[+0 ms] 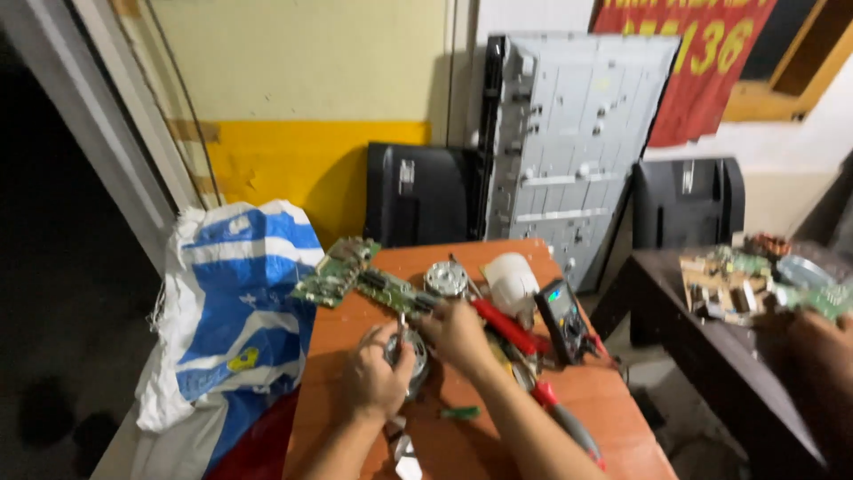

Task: A person is inspecting and adjusting electronic components, specifically a circuit board and a small motor, using a screwdriver at a repair bench.

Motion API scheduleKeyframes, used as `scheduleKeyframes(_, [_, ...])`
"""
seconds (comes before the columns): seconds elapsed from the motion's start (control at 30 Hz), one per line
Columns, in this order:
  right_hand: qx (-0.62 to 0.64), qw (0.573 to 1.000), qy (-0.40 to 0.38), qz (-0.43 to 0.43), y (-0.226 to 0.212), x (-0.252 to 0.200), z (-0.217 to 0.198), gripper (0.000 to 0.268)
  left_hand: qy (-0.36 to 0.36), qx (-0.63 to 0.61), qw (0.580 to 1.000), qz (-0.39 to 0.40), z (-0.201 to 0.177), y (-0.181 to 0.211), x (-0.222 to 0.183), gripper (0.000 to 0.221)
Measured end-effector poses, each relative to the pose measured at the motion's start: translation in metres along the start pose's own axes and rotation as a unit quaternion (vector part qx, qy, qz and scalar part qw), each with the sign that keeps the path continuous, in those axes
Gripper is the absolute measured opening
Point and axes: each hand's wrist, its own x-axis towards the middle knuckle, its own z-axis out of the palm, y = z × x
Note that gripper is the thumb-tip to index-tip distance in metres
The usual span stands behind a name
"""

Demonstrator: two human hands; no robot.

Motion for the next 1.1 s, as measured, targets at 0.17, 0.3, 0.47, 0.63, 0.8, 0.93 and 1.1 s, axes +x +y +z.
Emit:
scheduleKeyframes(0.17, [-0.002, 0.999, 0.032, -0.011, 0.016, 0.024, 0.003, 0.035, -0.017, 0.003, 0.999, -0.039, -0.008, 0.01, 0.002, 0.037])
scheduleKeyframes(0.3, [-0.007, 0.999, -0.04, 0.003, -0.013, -0.003, 0.0, 0.035, -0.047, -0.025, 0.996, -0.069, -0.008, 0.012, 0.006, 0.045])
scheduleKeyframes(0.47, [-0.019, 0.994, 0.054, -0.098, 0.065, 0.059, 0.02, 0.022, 0.029, -0.002, 0.999, 0.032, -0.013, 0.015, 0.004, 0.027])
scheduleKeyframes(0.63, [-0.077, 0.994, 0.018, -0.076, 0.024, 0.01, 0.009, 0.038, 0.053, -0.033, 0.996, 0.057, -0.009, 0.01, 0.003, 0.022])
scheduleKeyframes(0.8, [-0.104, 0.991, 0.085, -0.022, 0.061, 0.06, 0.013, 0.033, -0.007, -0.008, 1.0, 0.0, -0.016, 0.02, 0.004, 0.029])
scheduleKeyframes(0.93, [-0.081, 0.996, 0.035, -0.023, 0.027, 0.02, 0.009, 0.033, -0.022, -0.011, 1.0, 0.008, -0.013, 0.017, 0.014, 0.028])
scheduleKeyframes(1.1, [-0.089, 0.993, 0.076, -0.012, 0.061, 0.055, 0.02, 0.034, -0.019, -0.046, 0.999, -0.016, -0.008, 0.014, 0.001, 0.026])
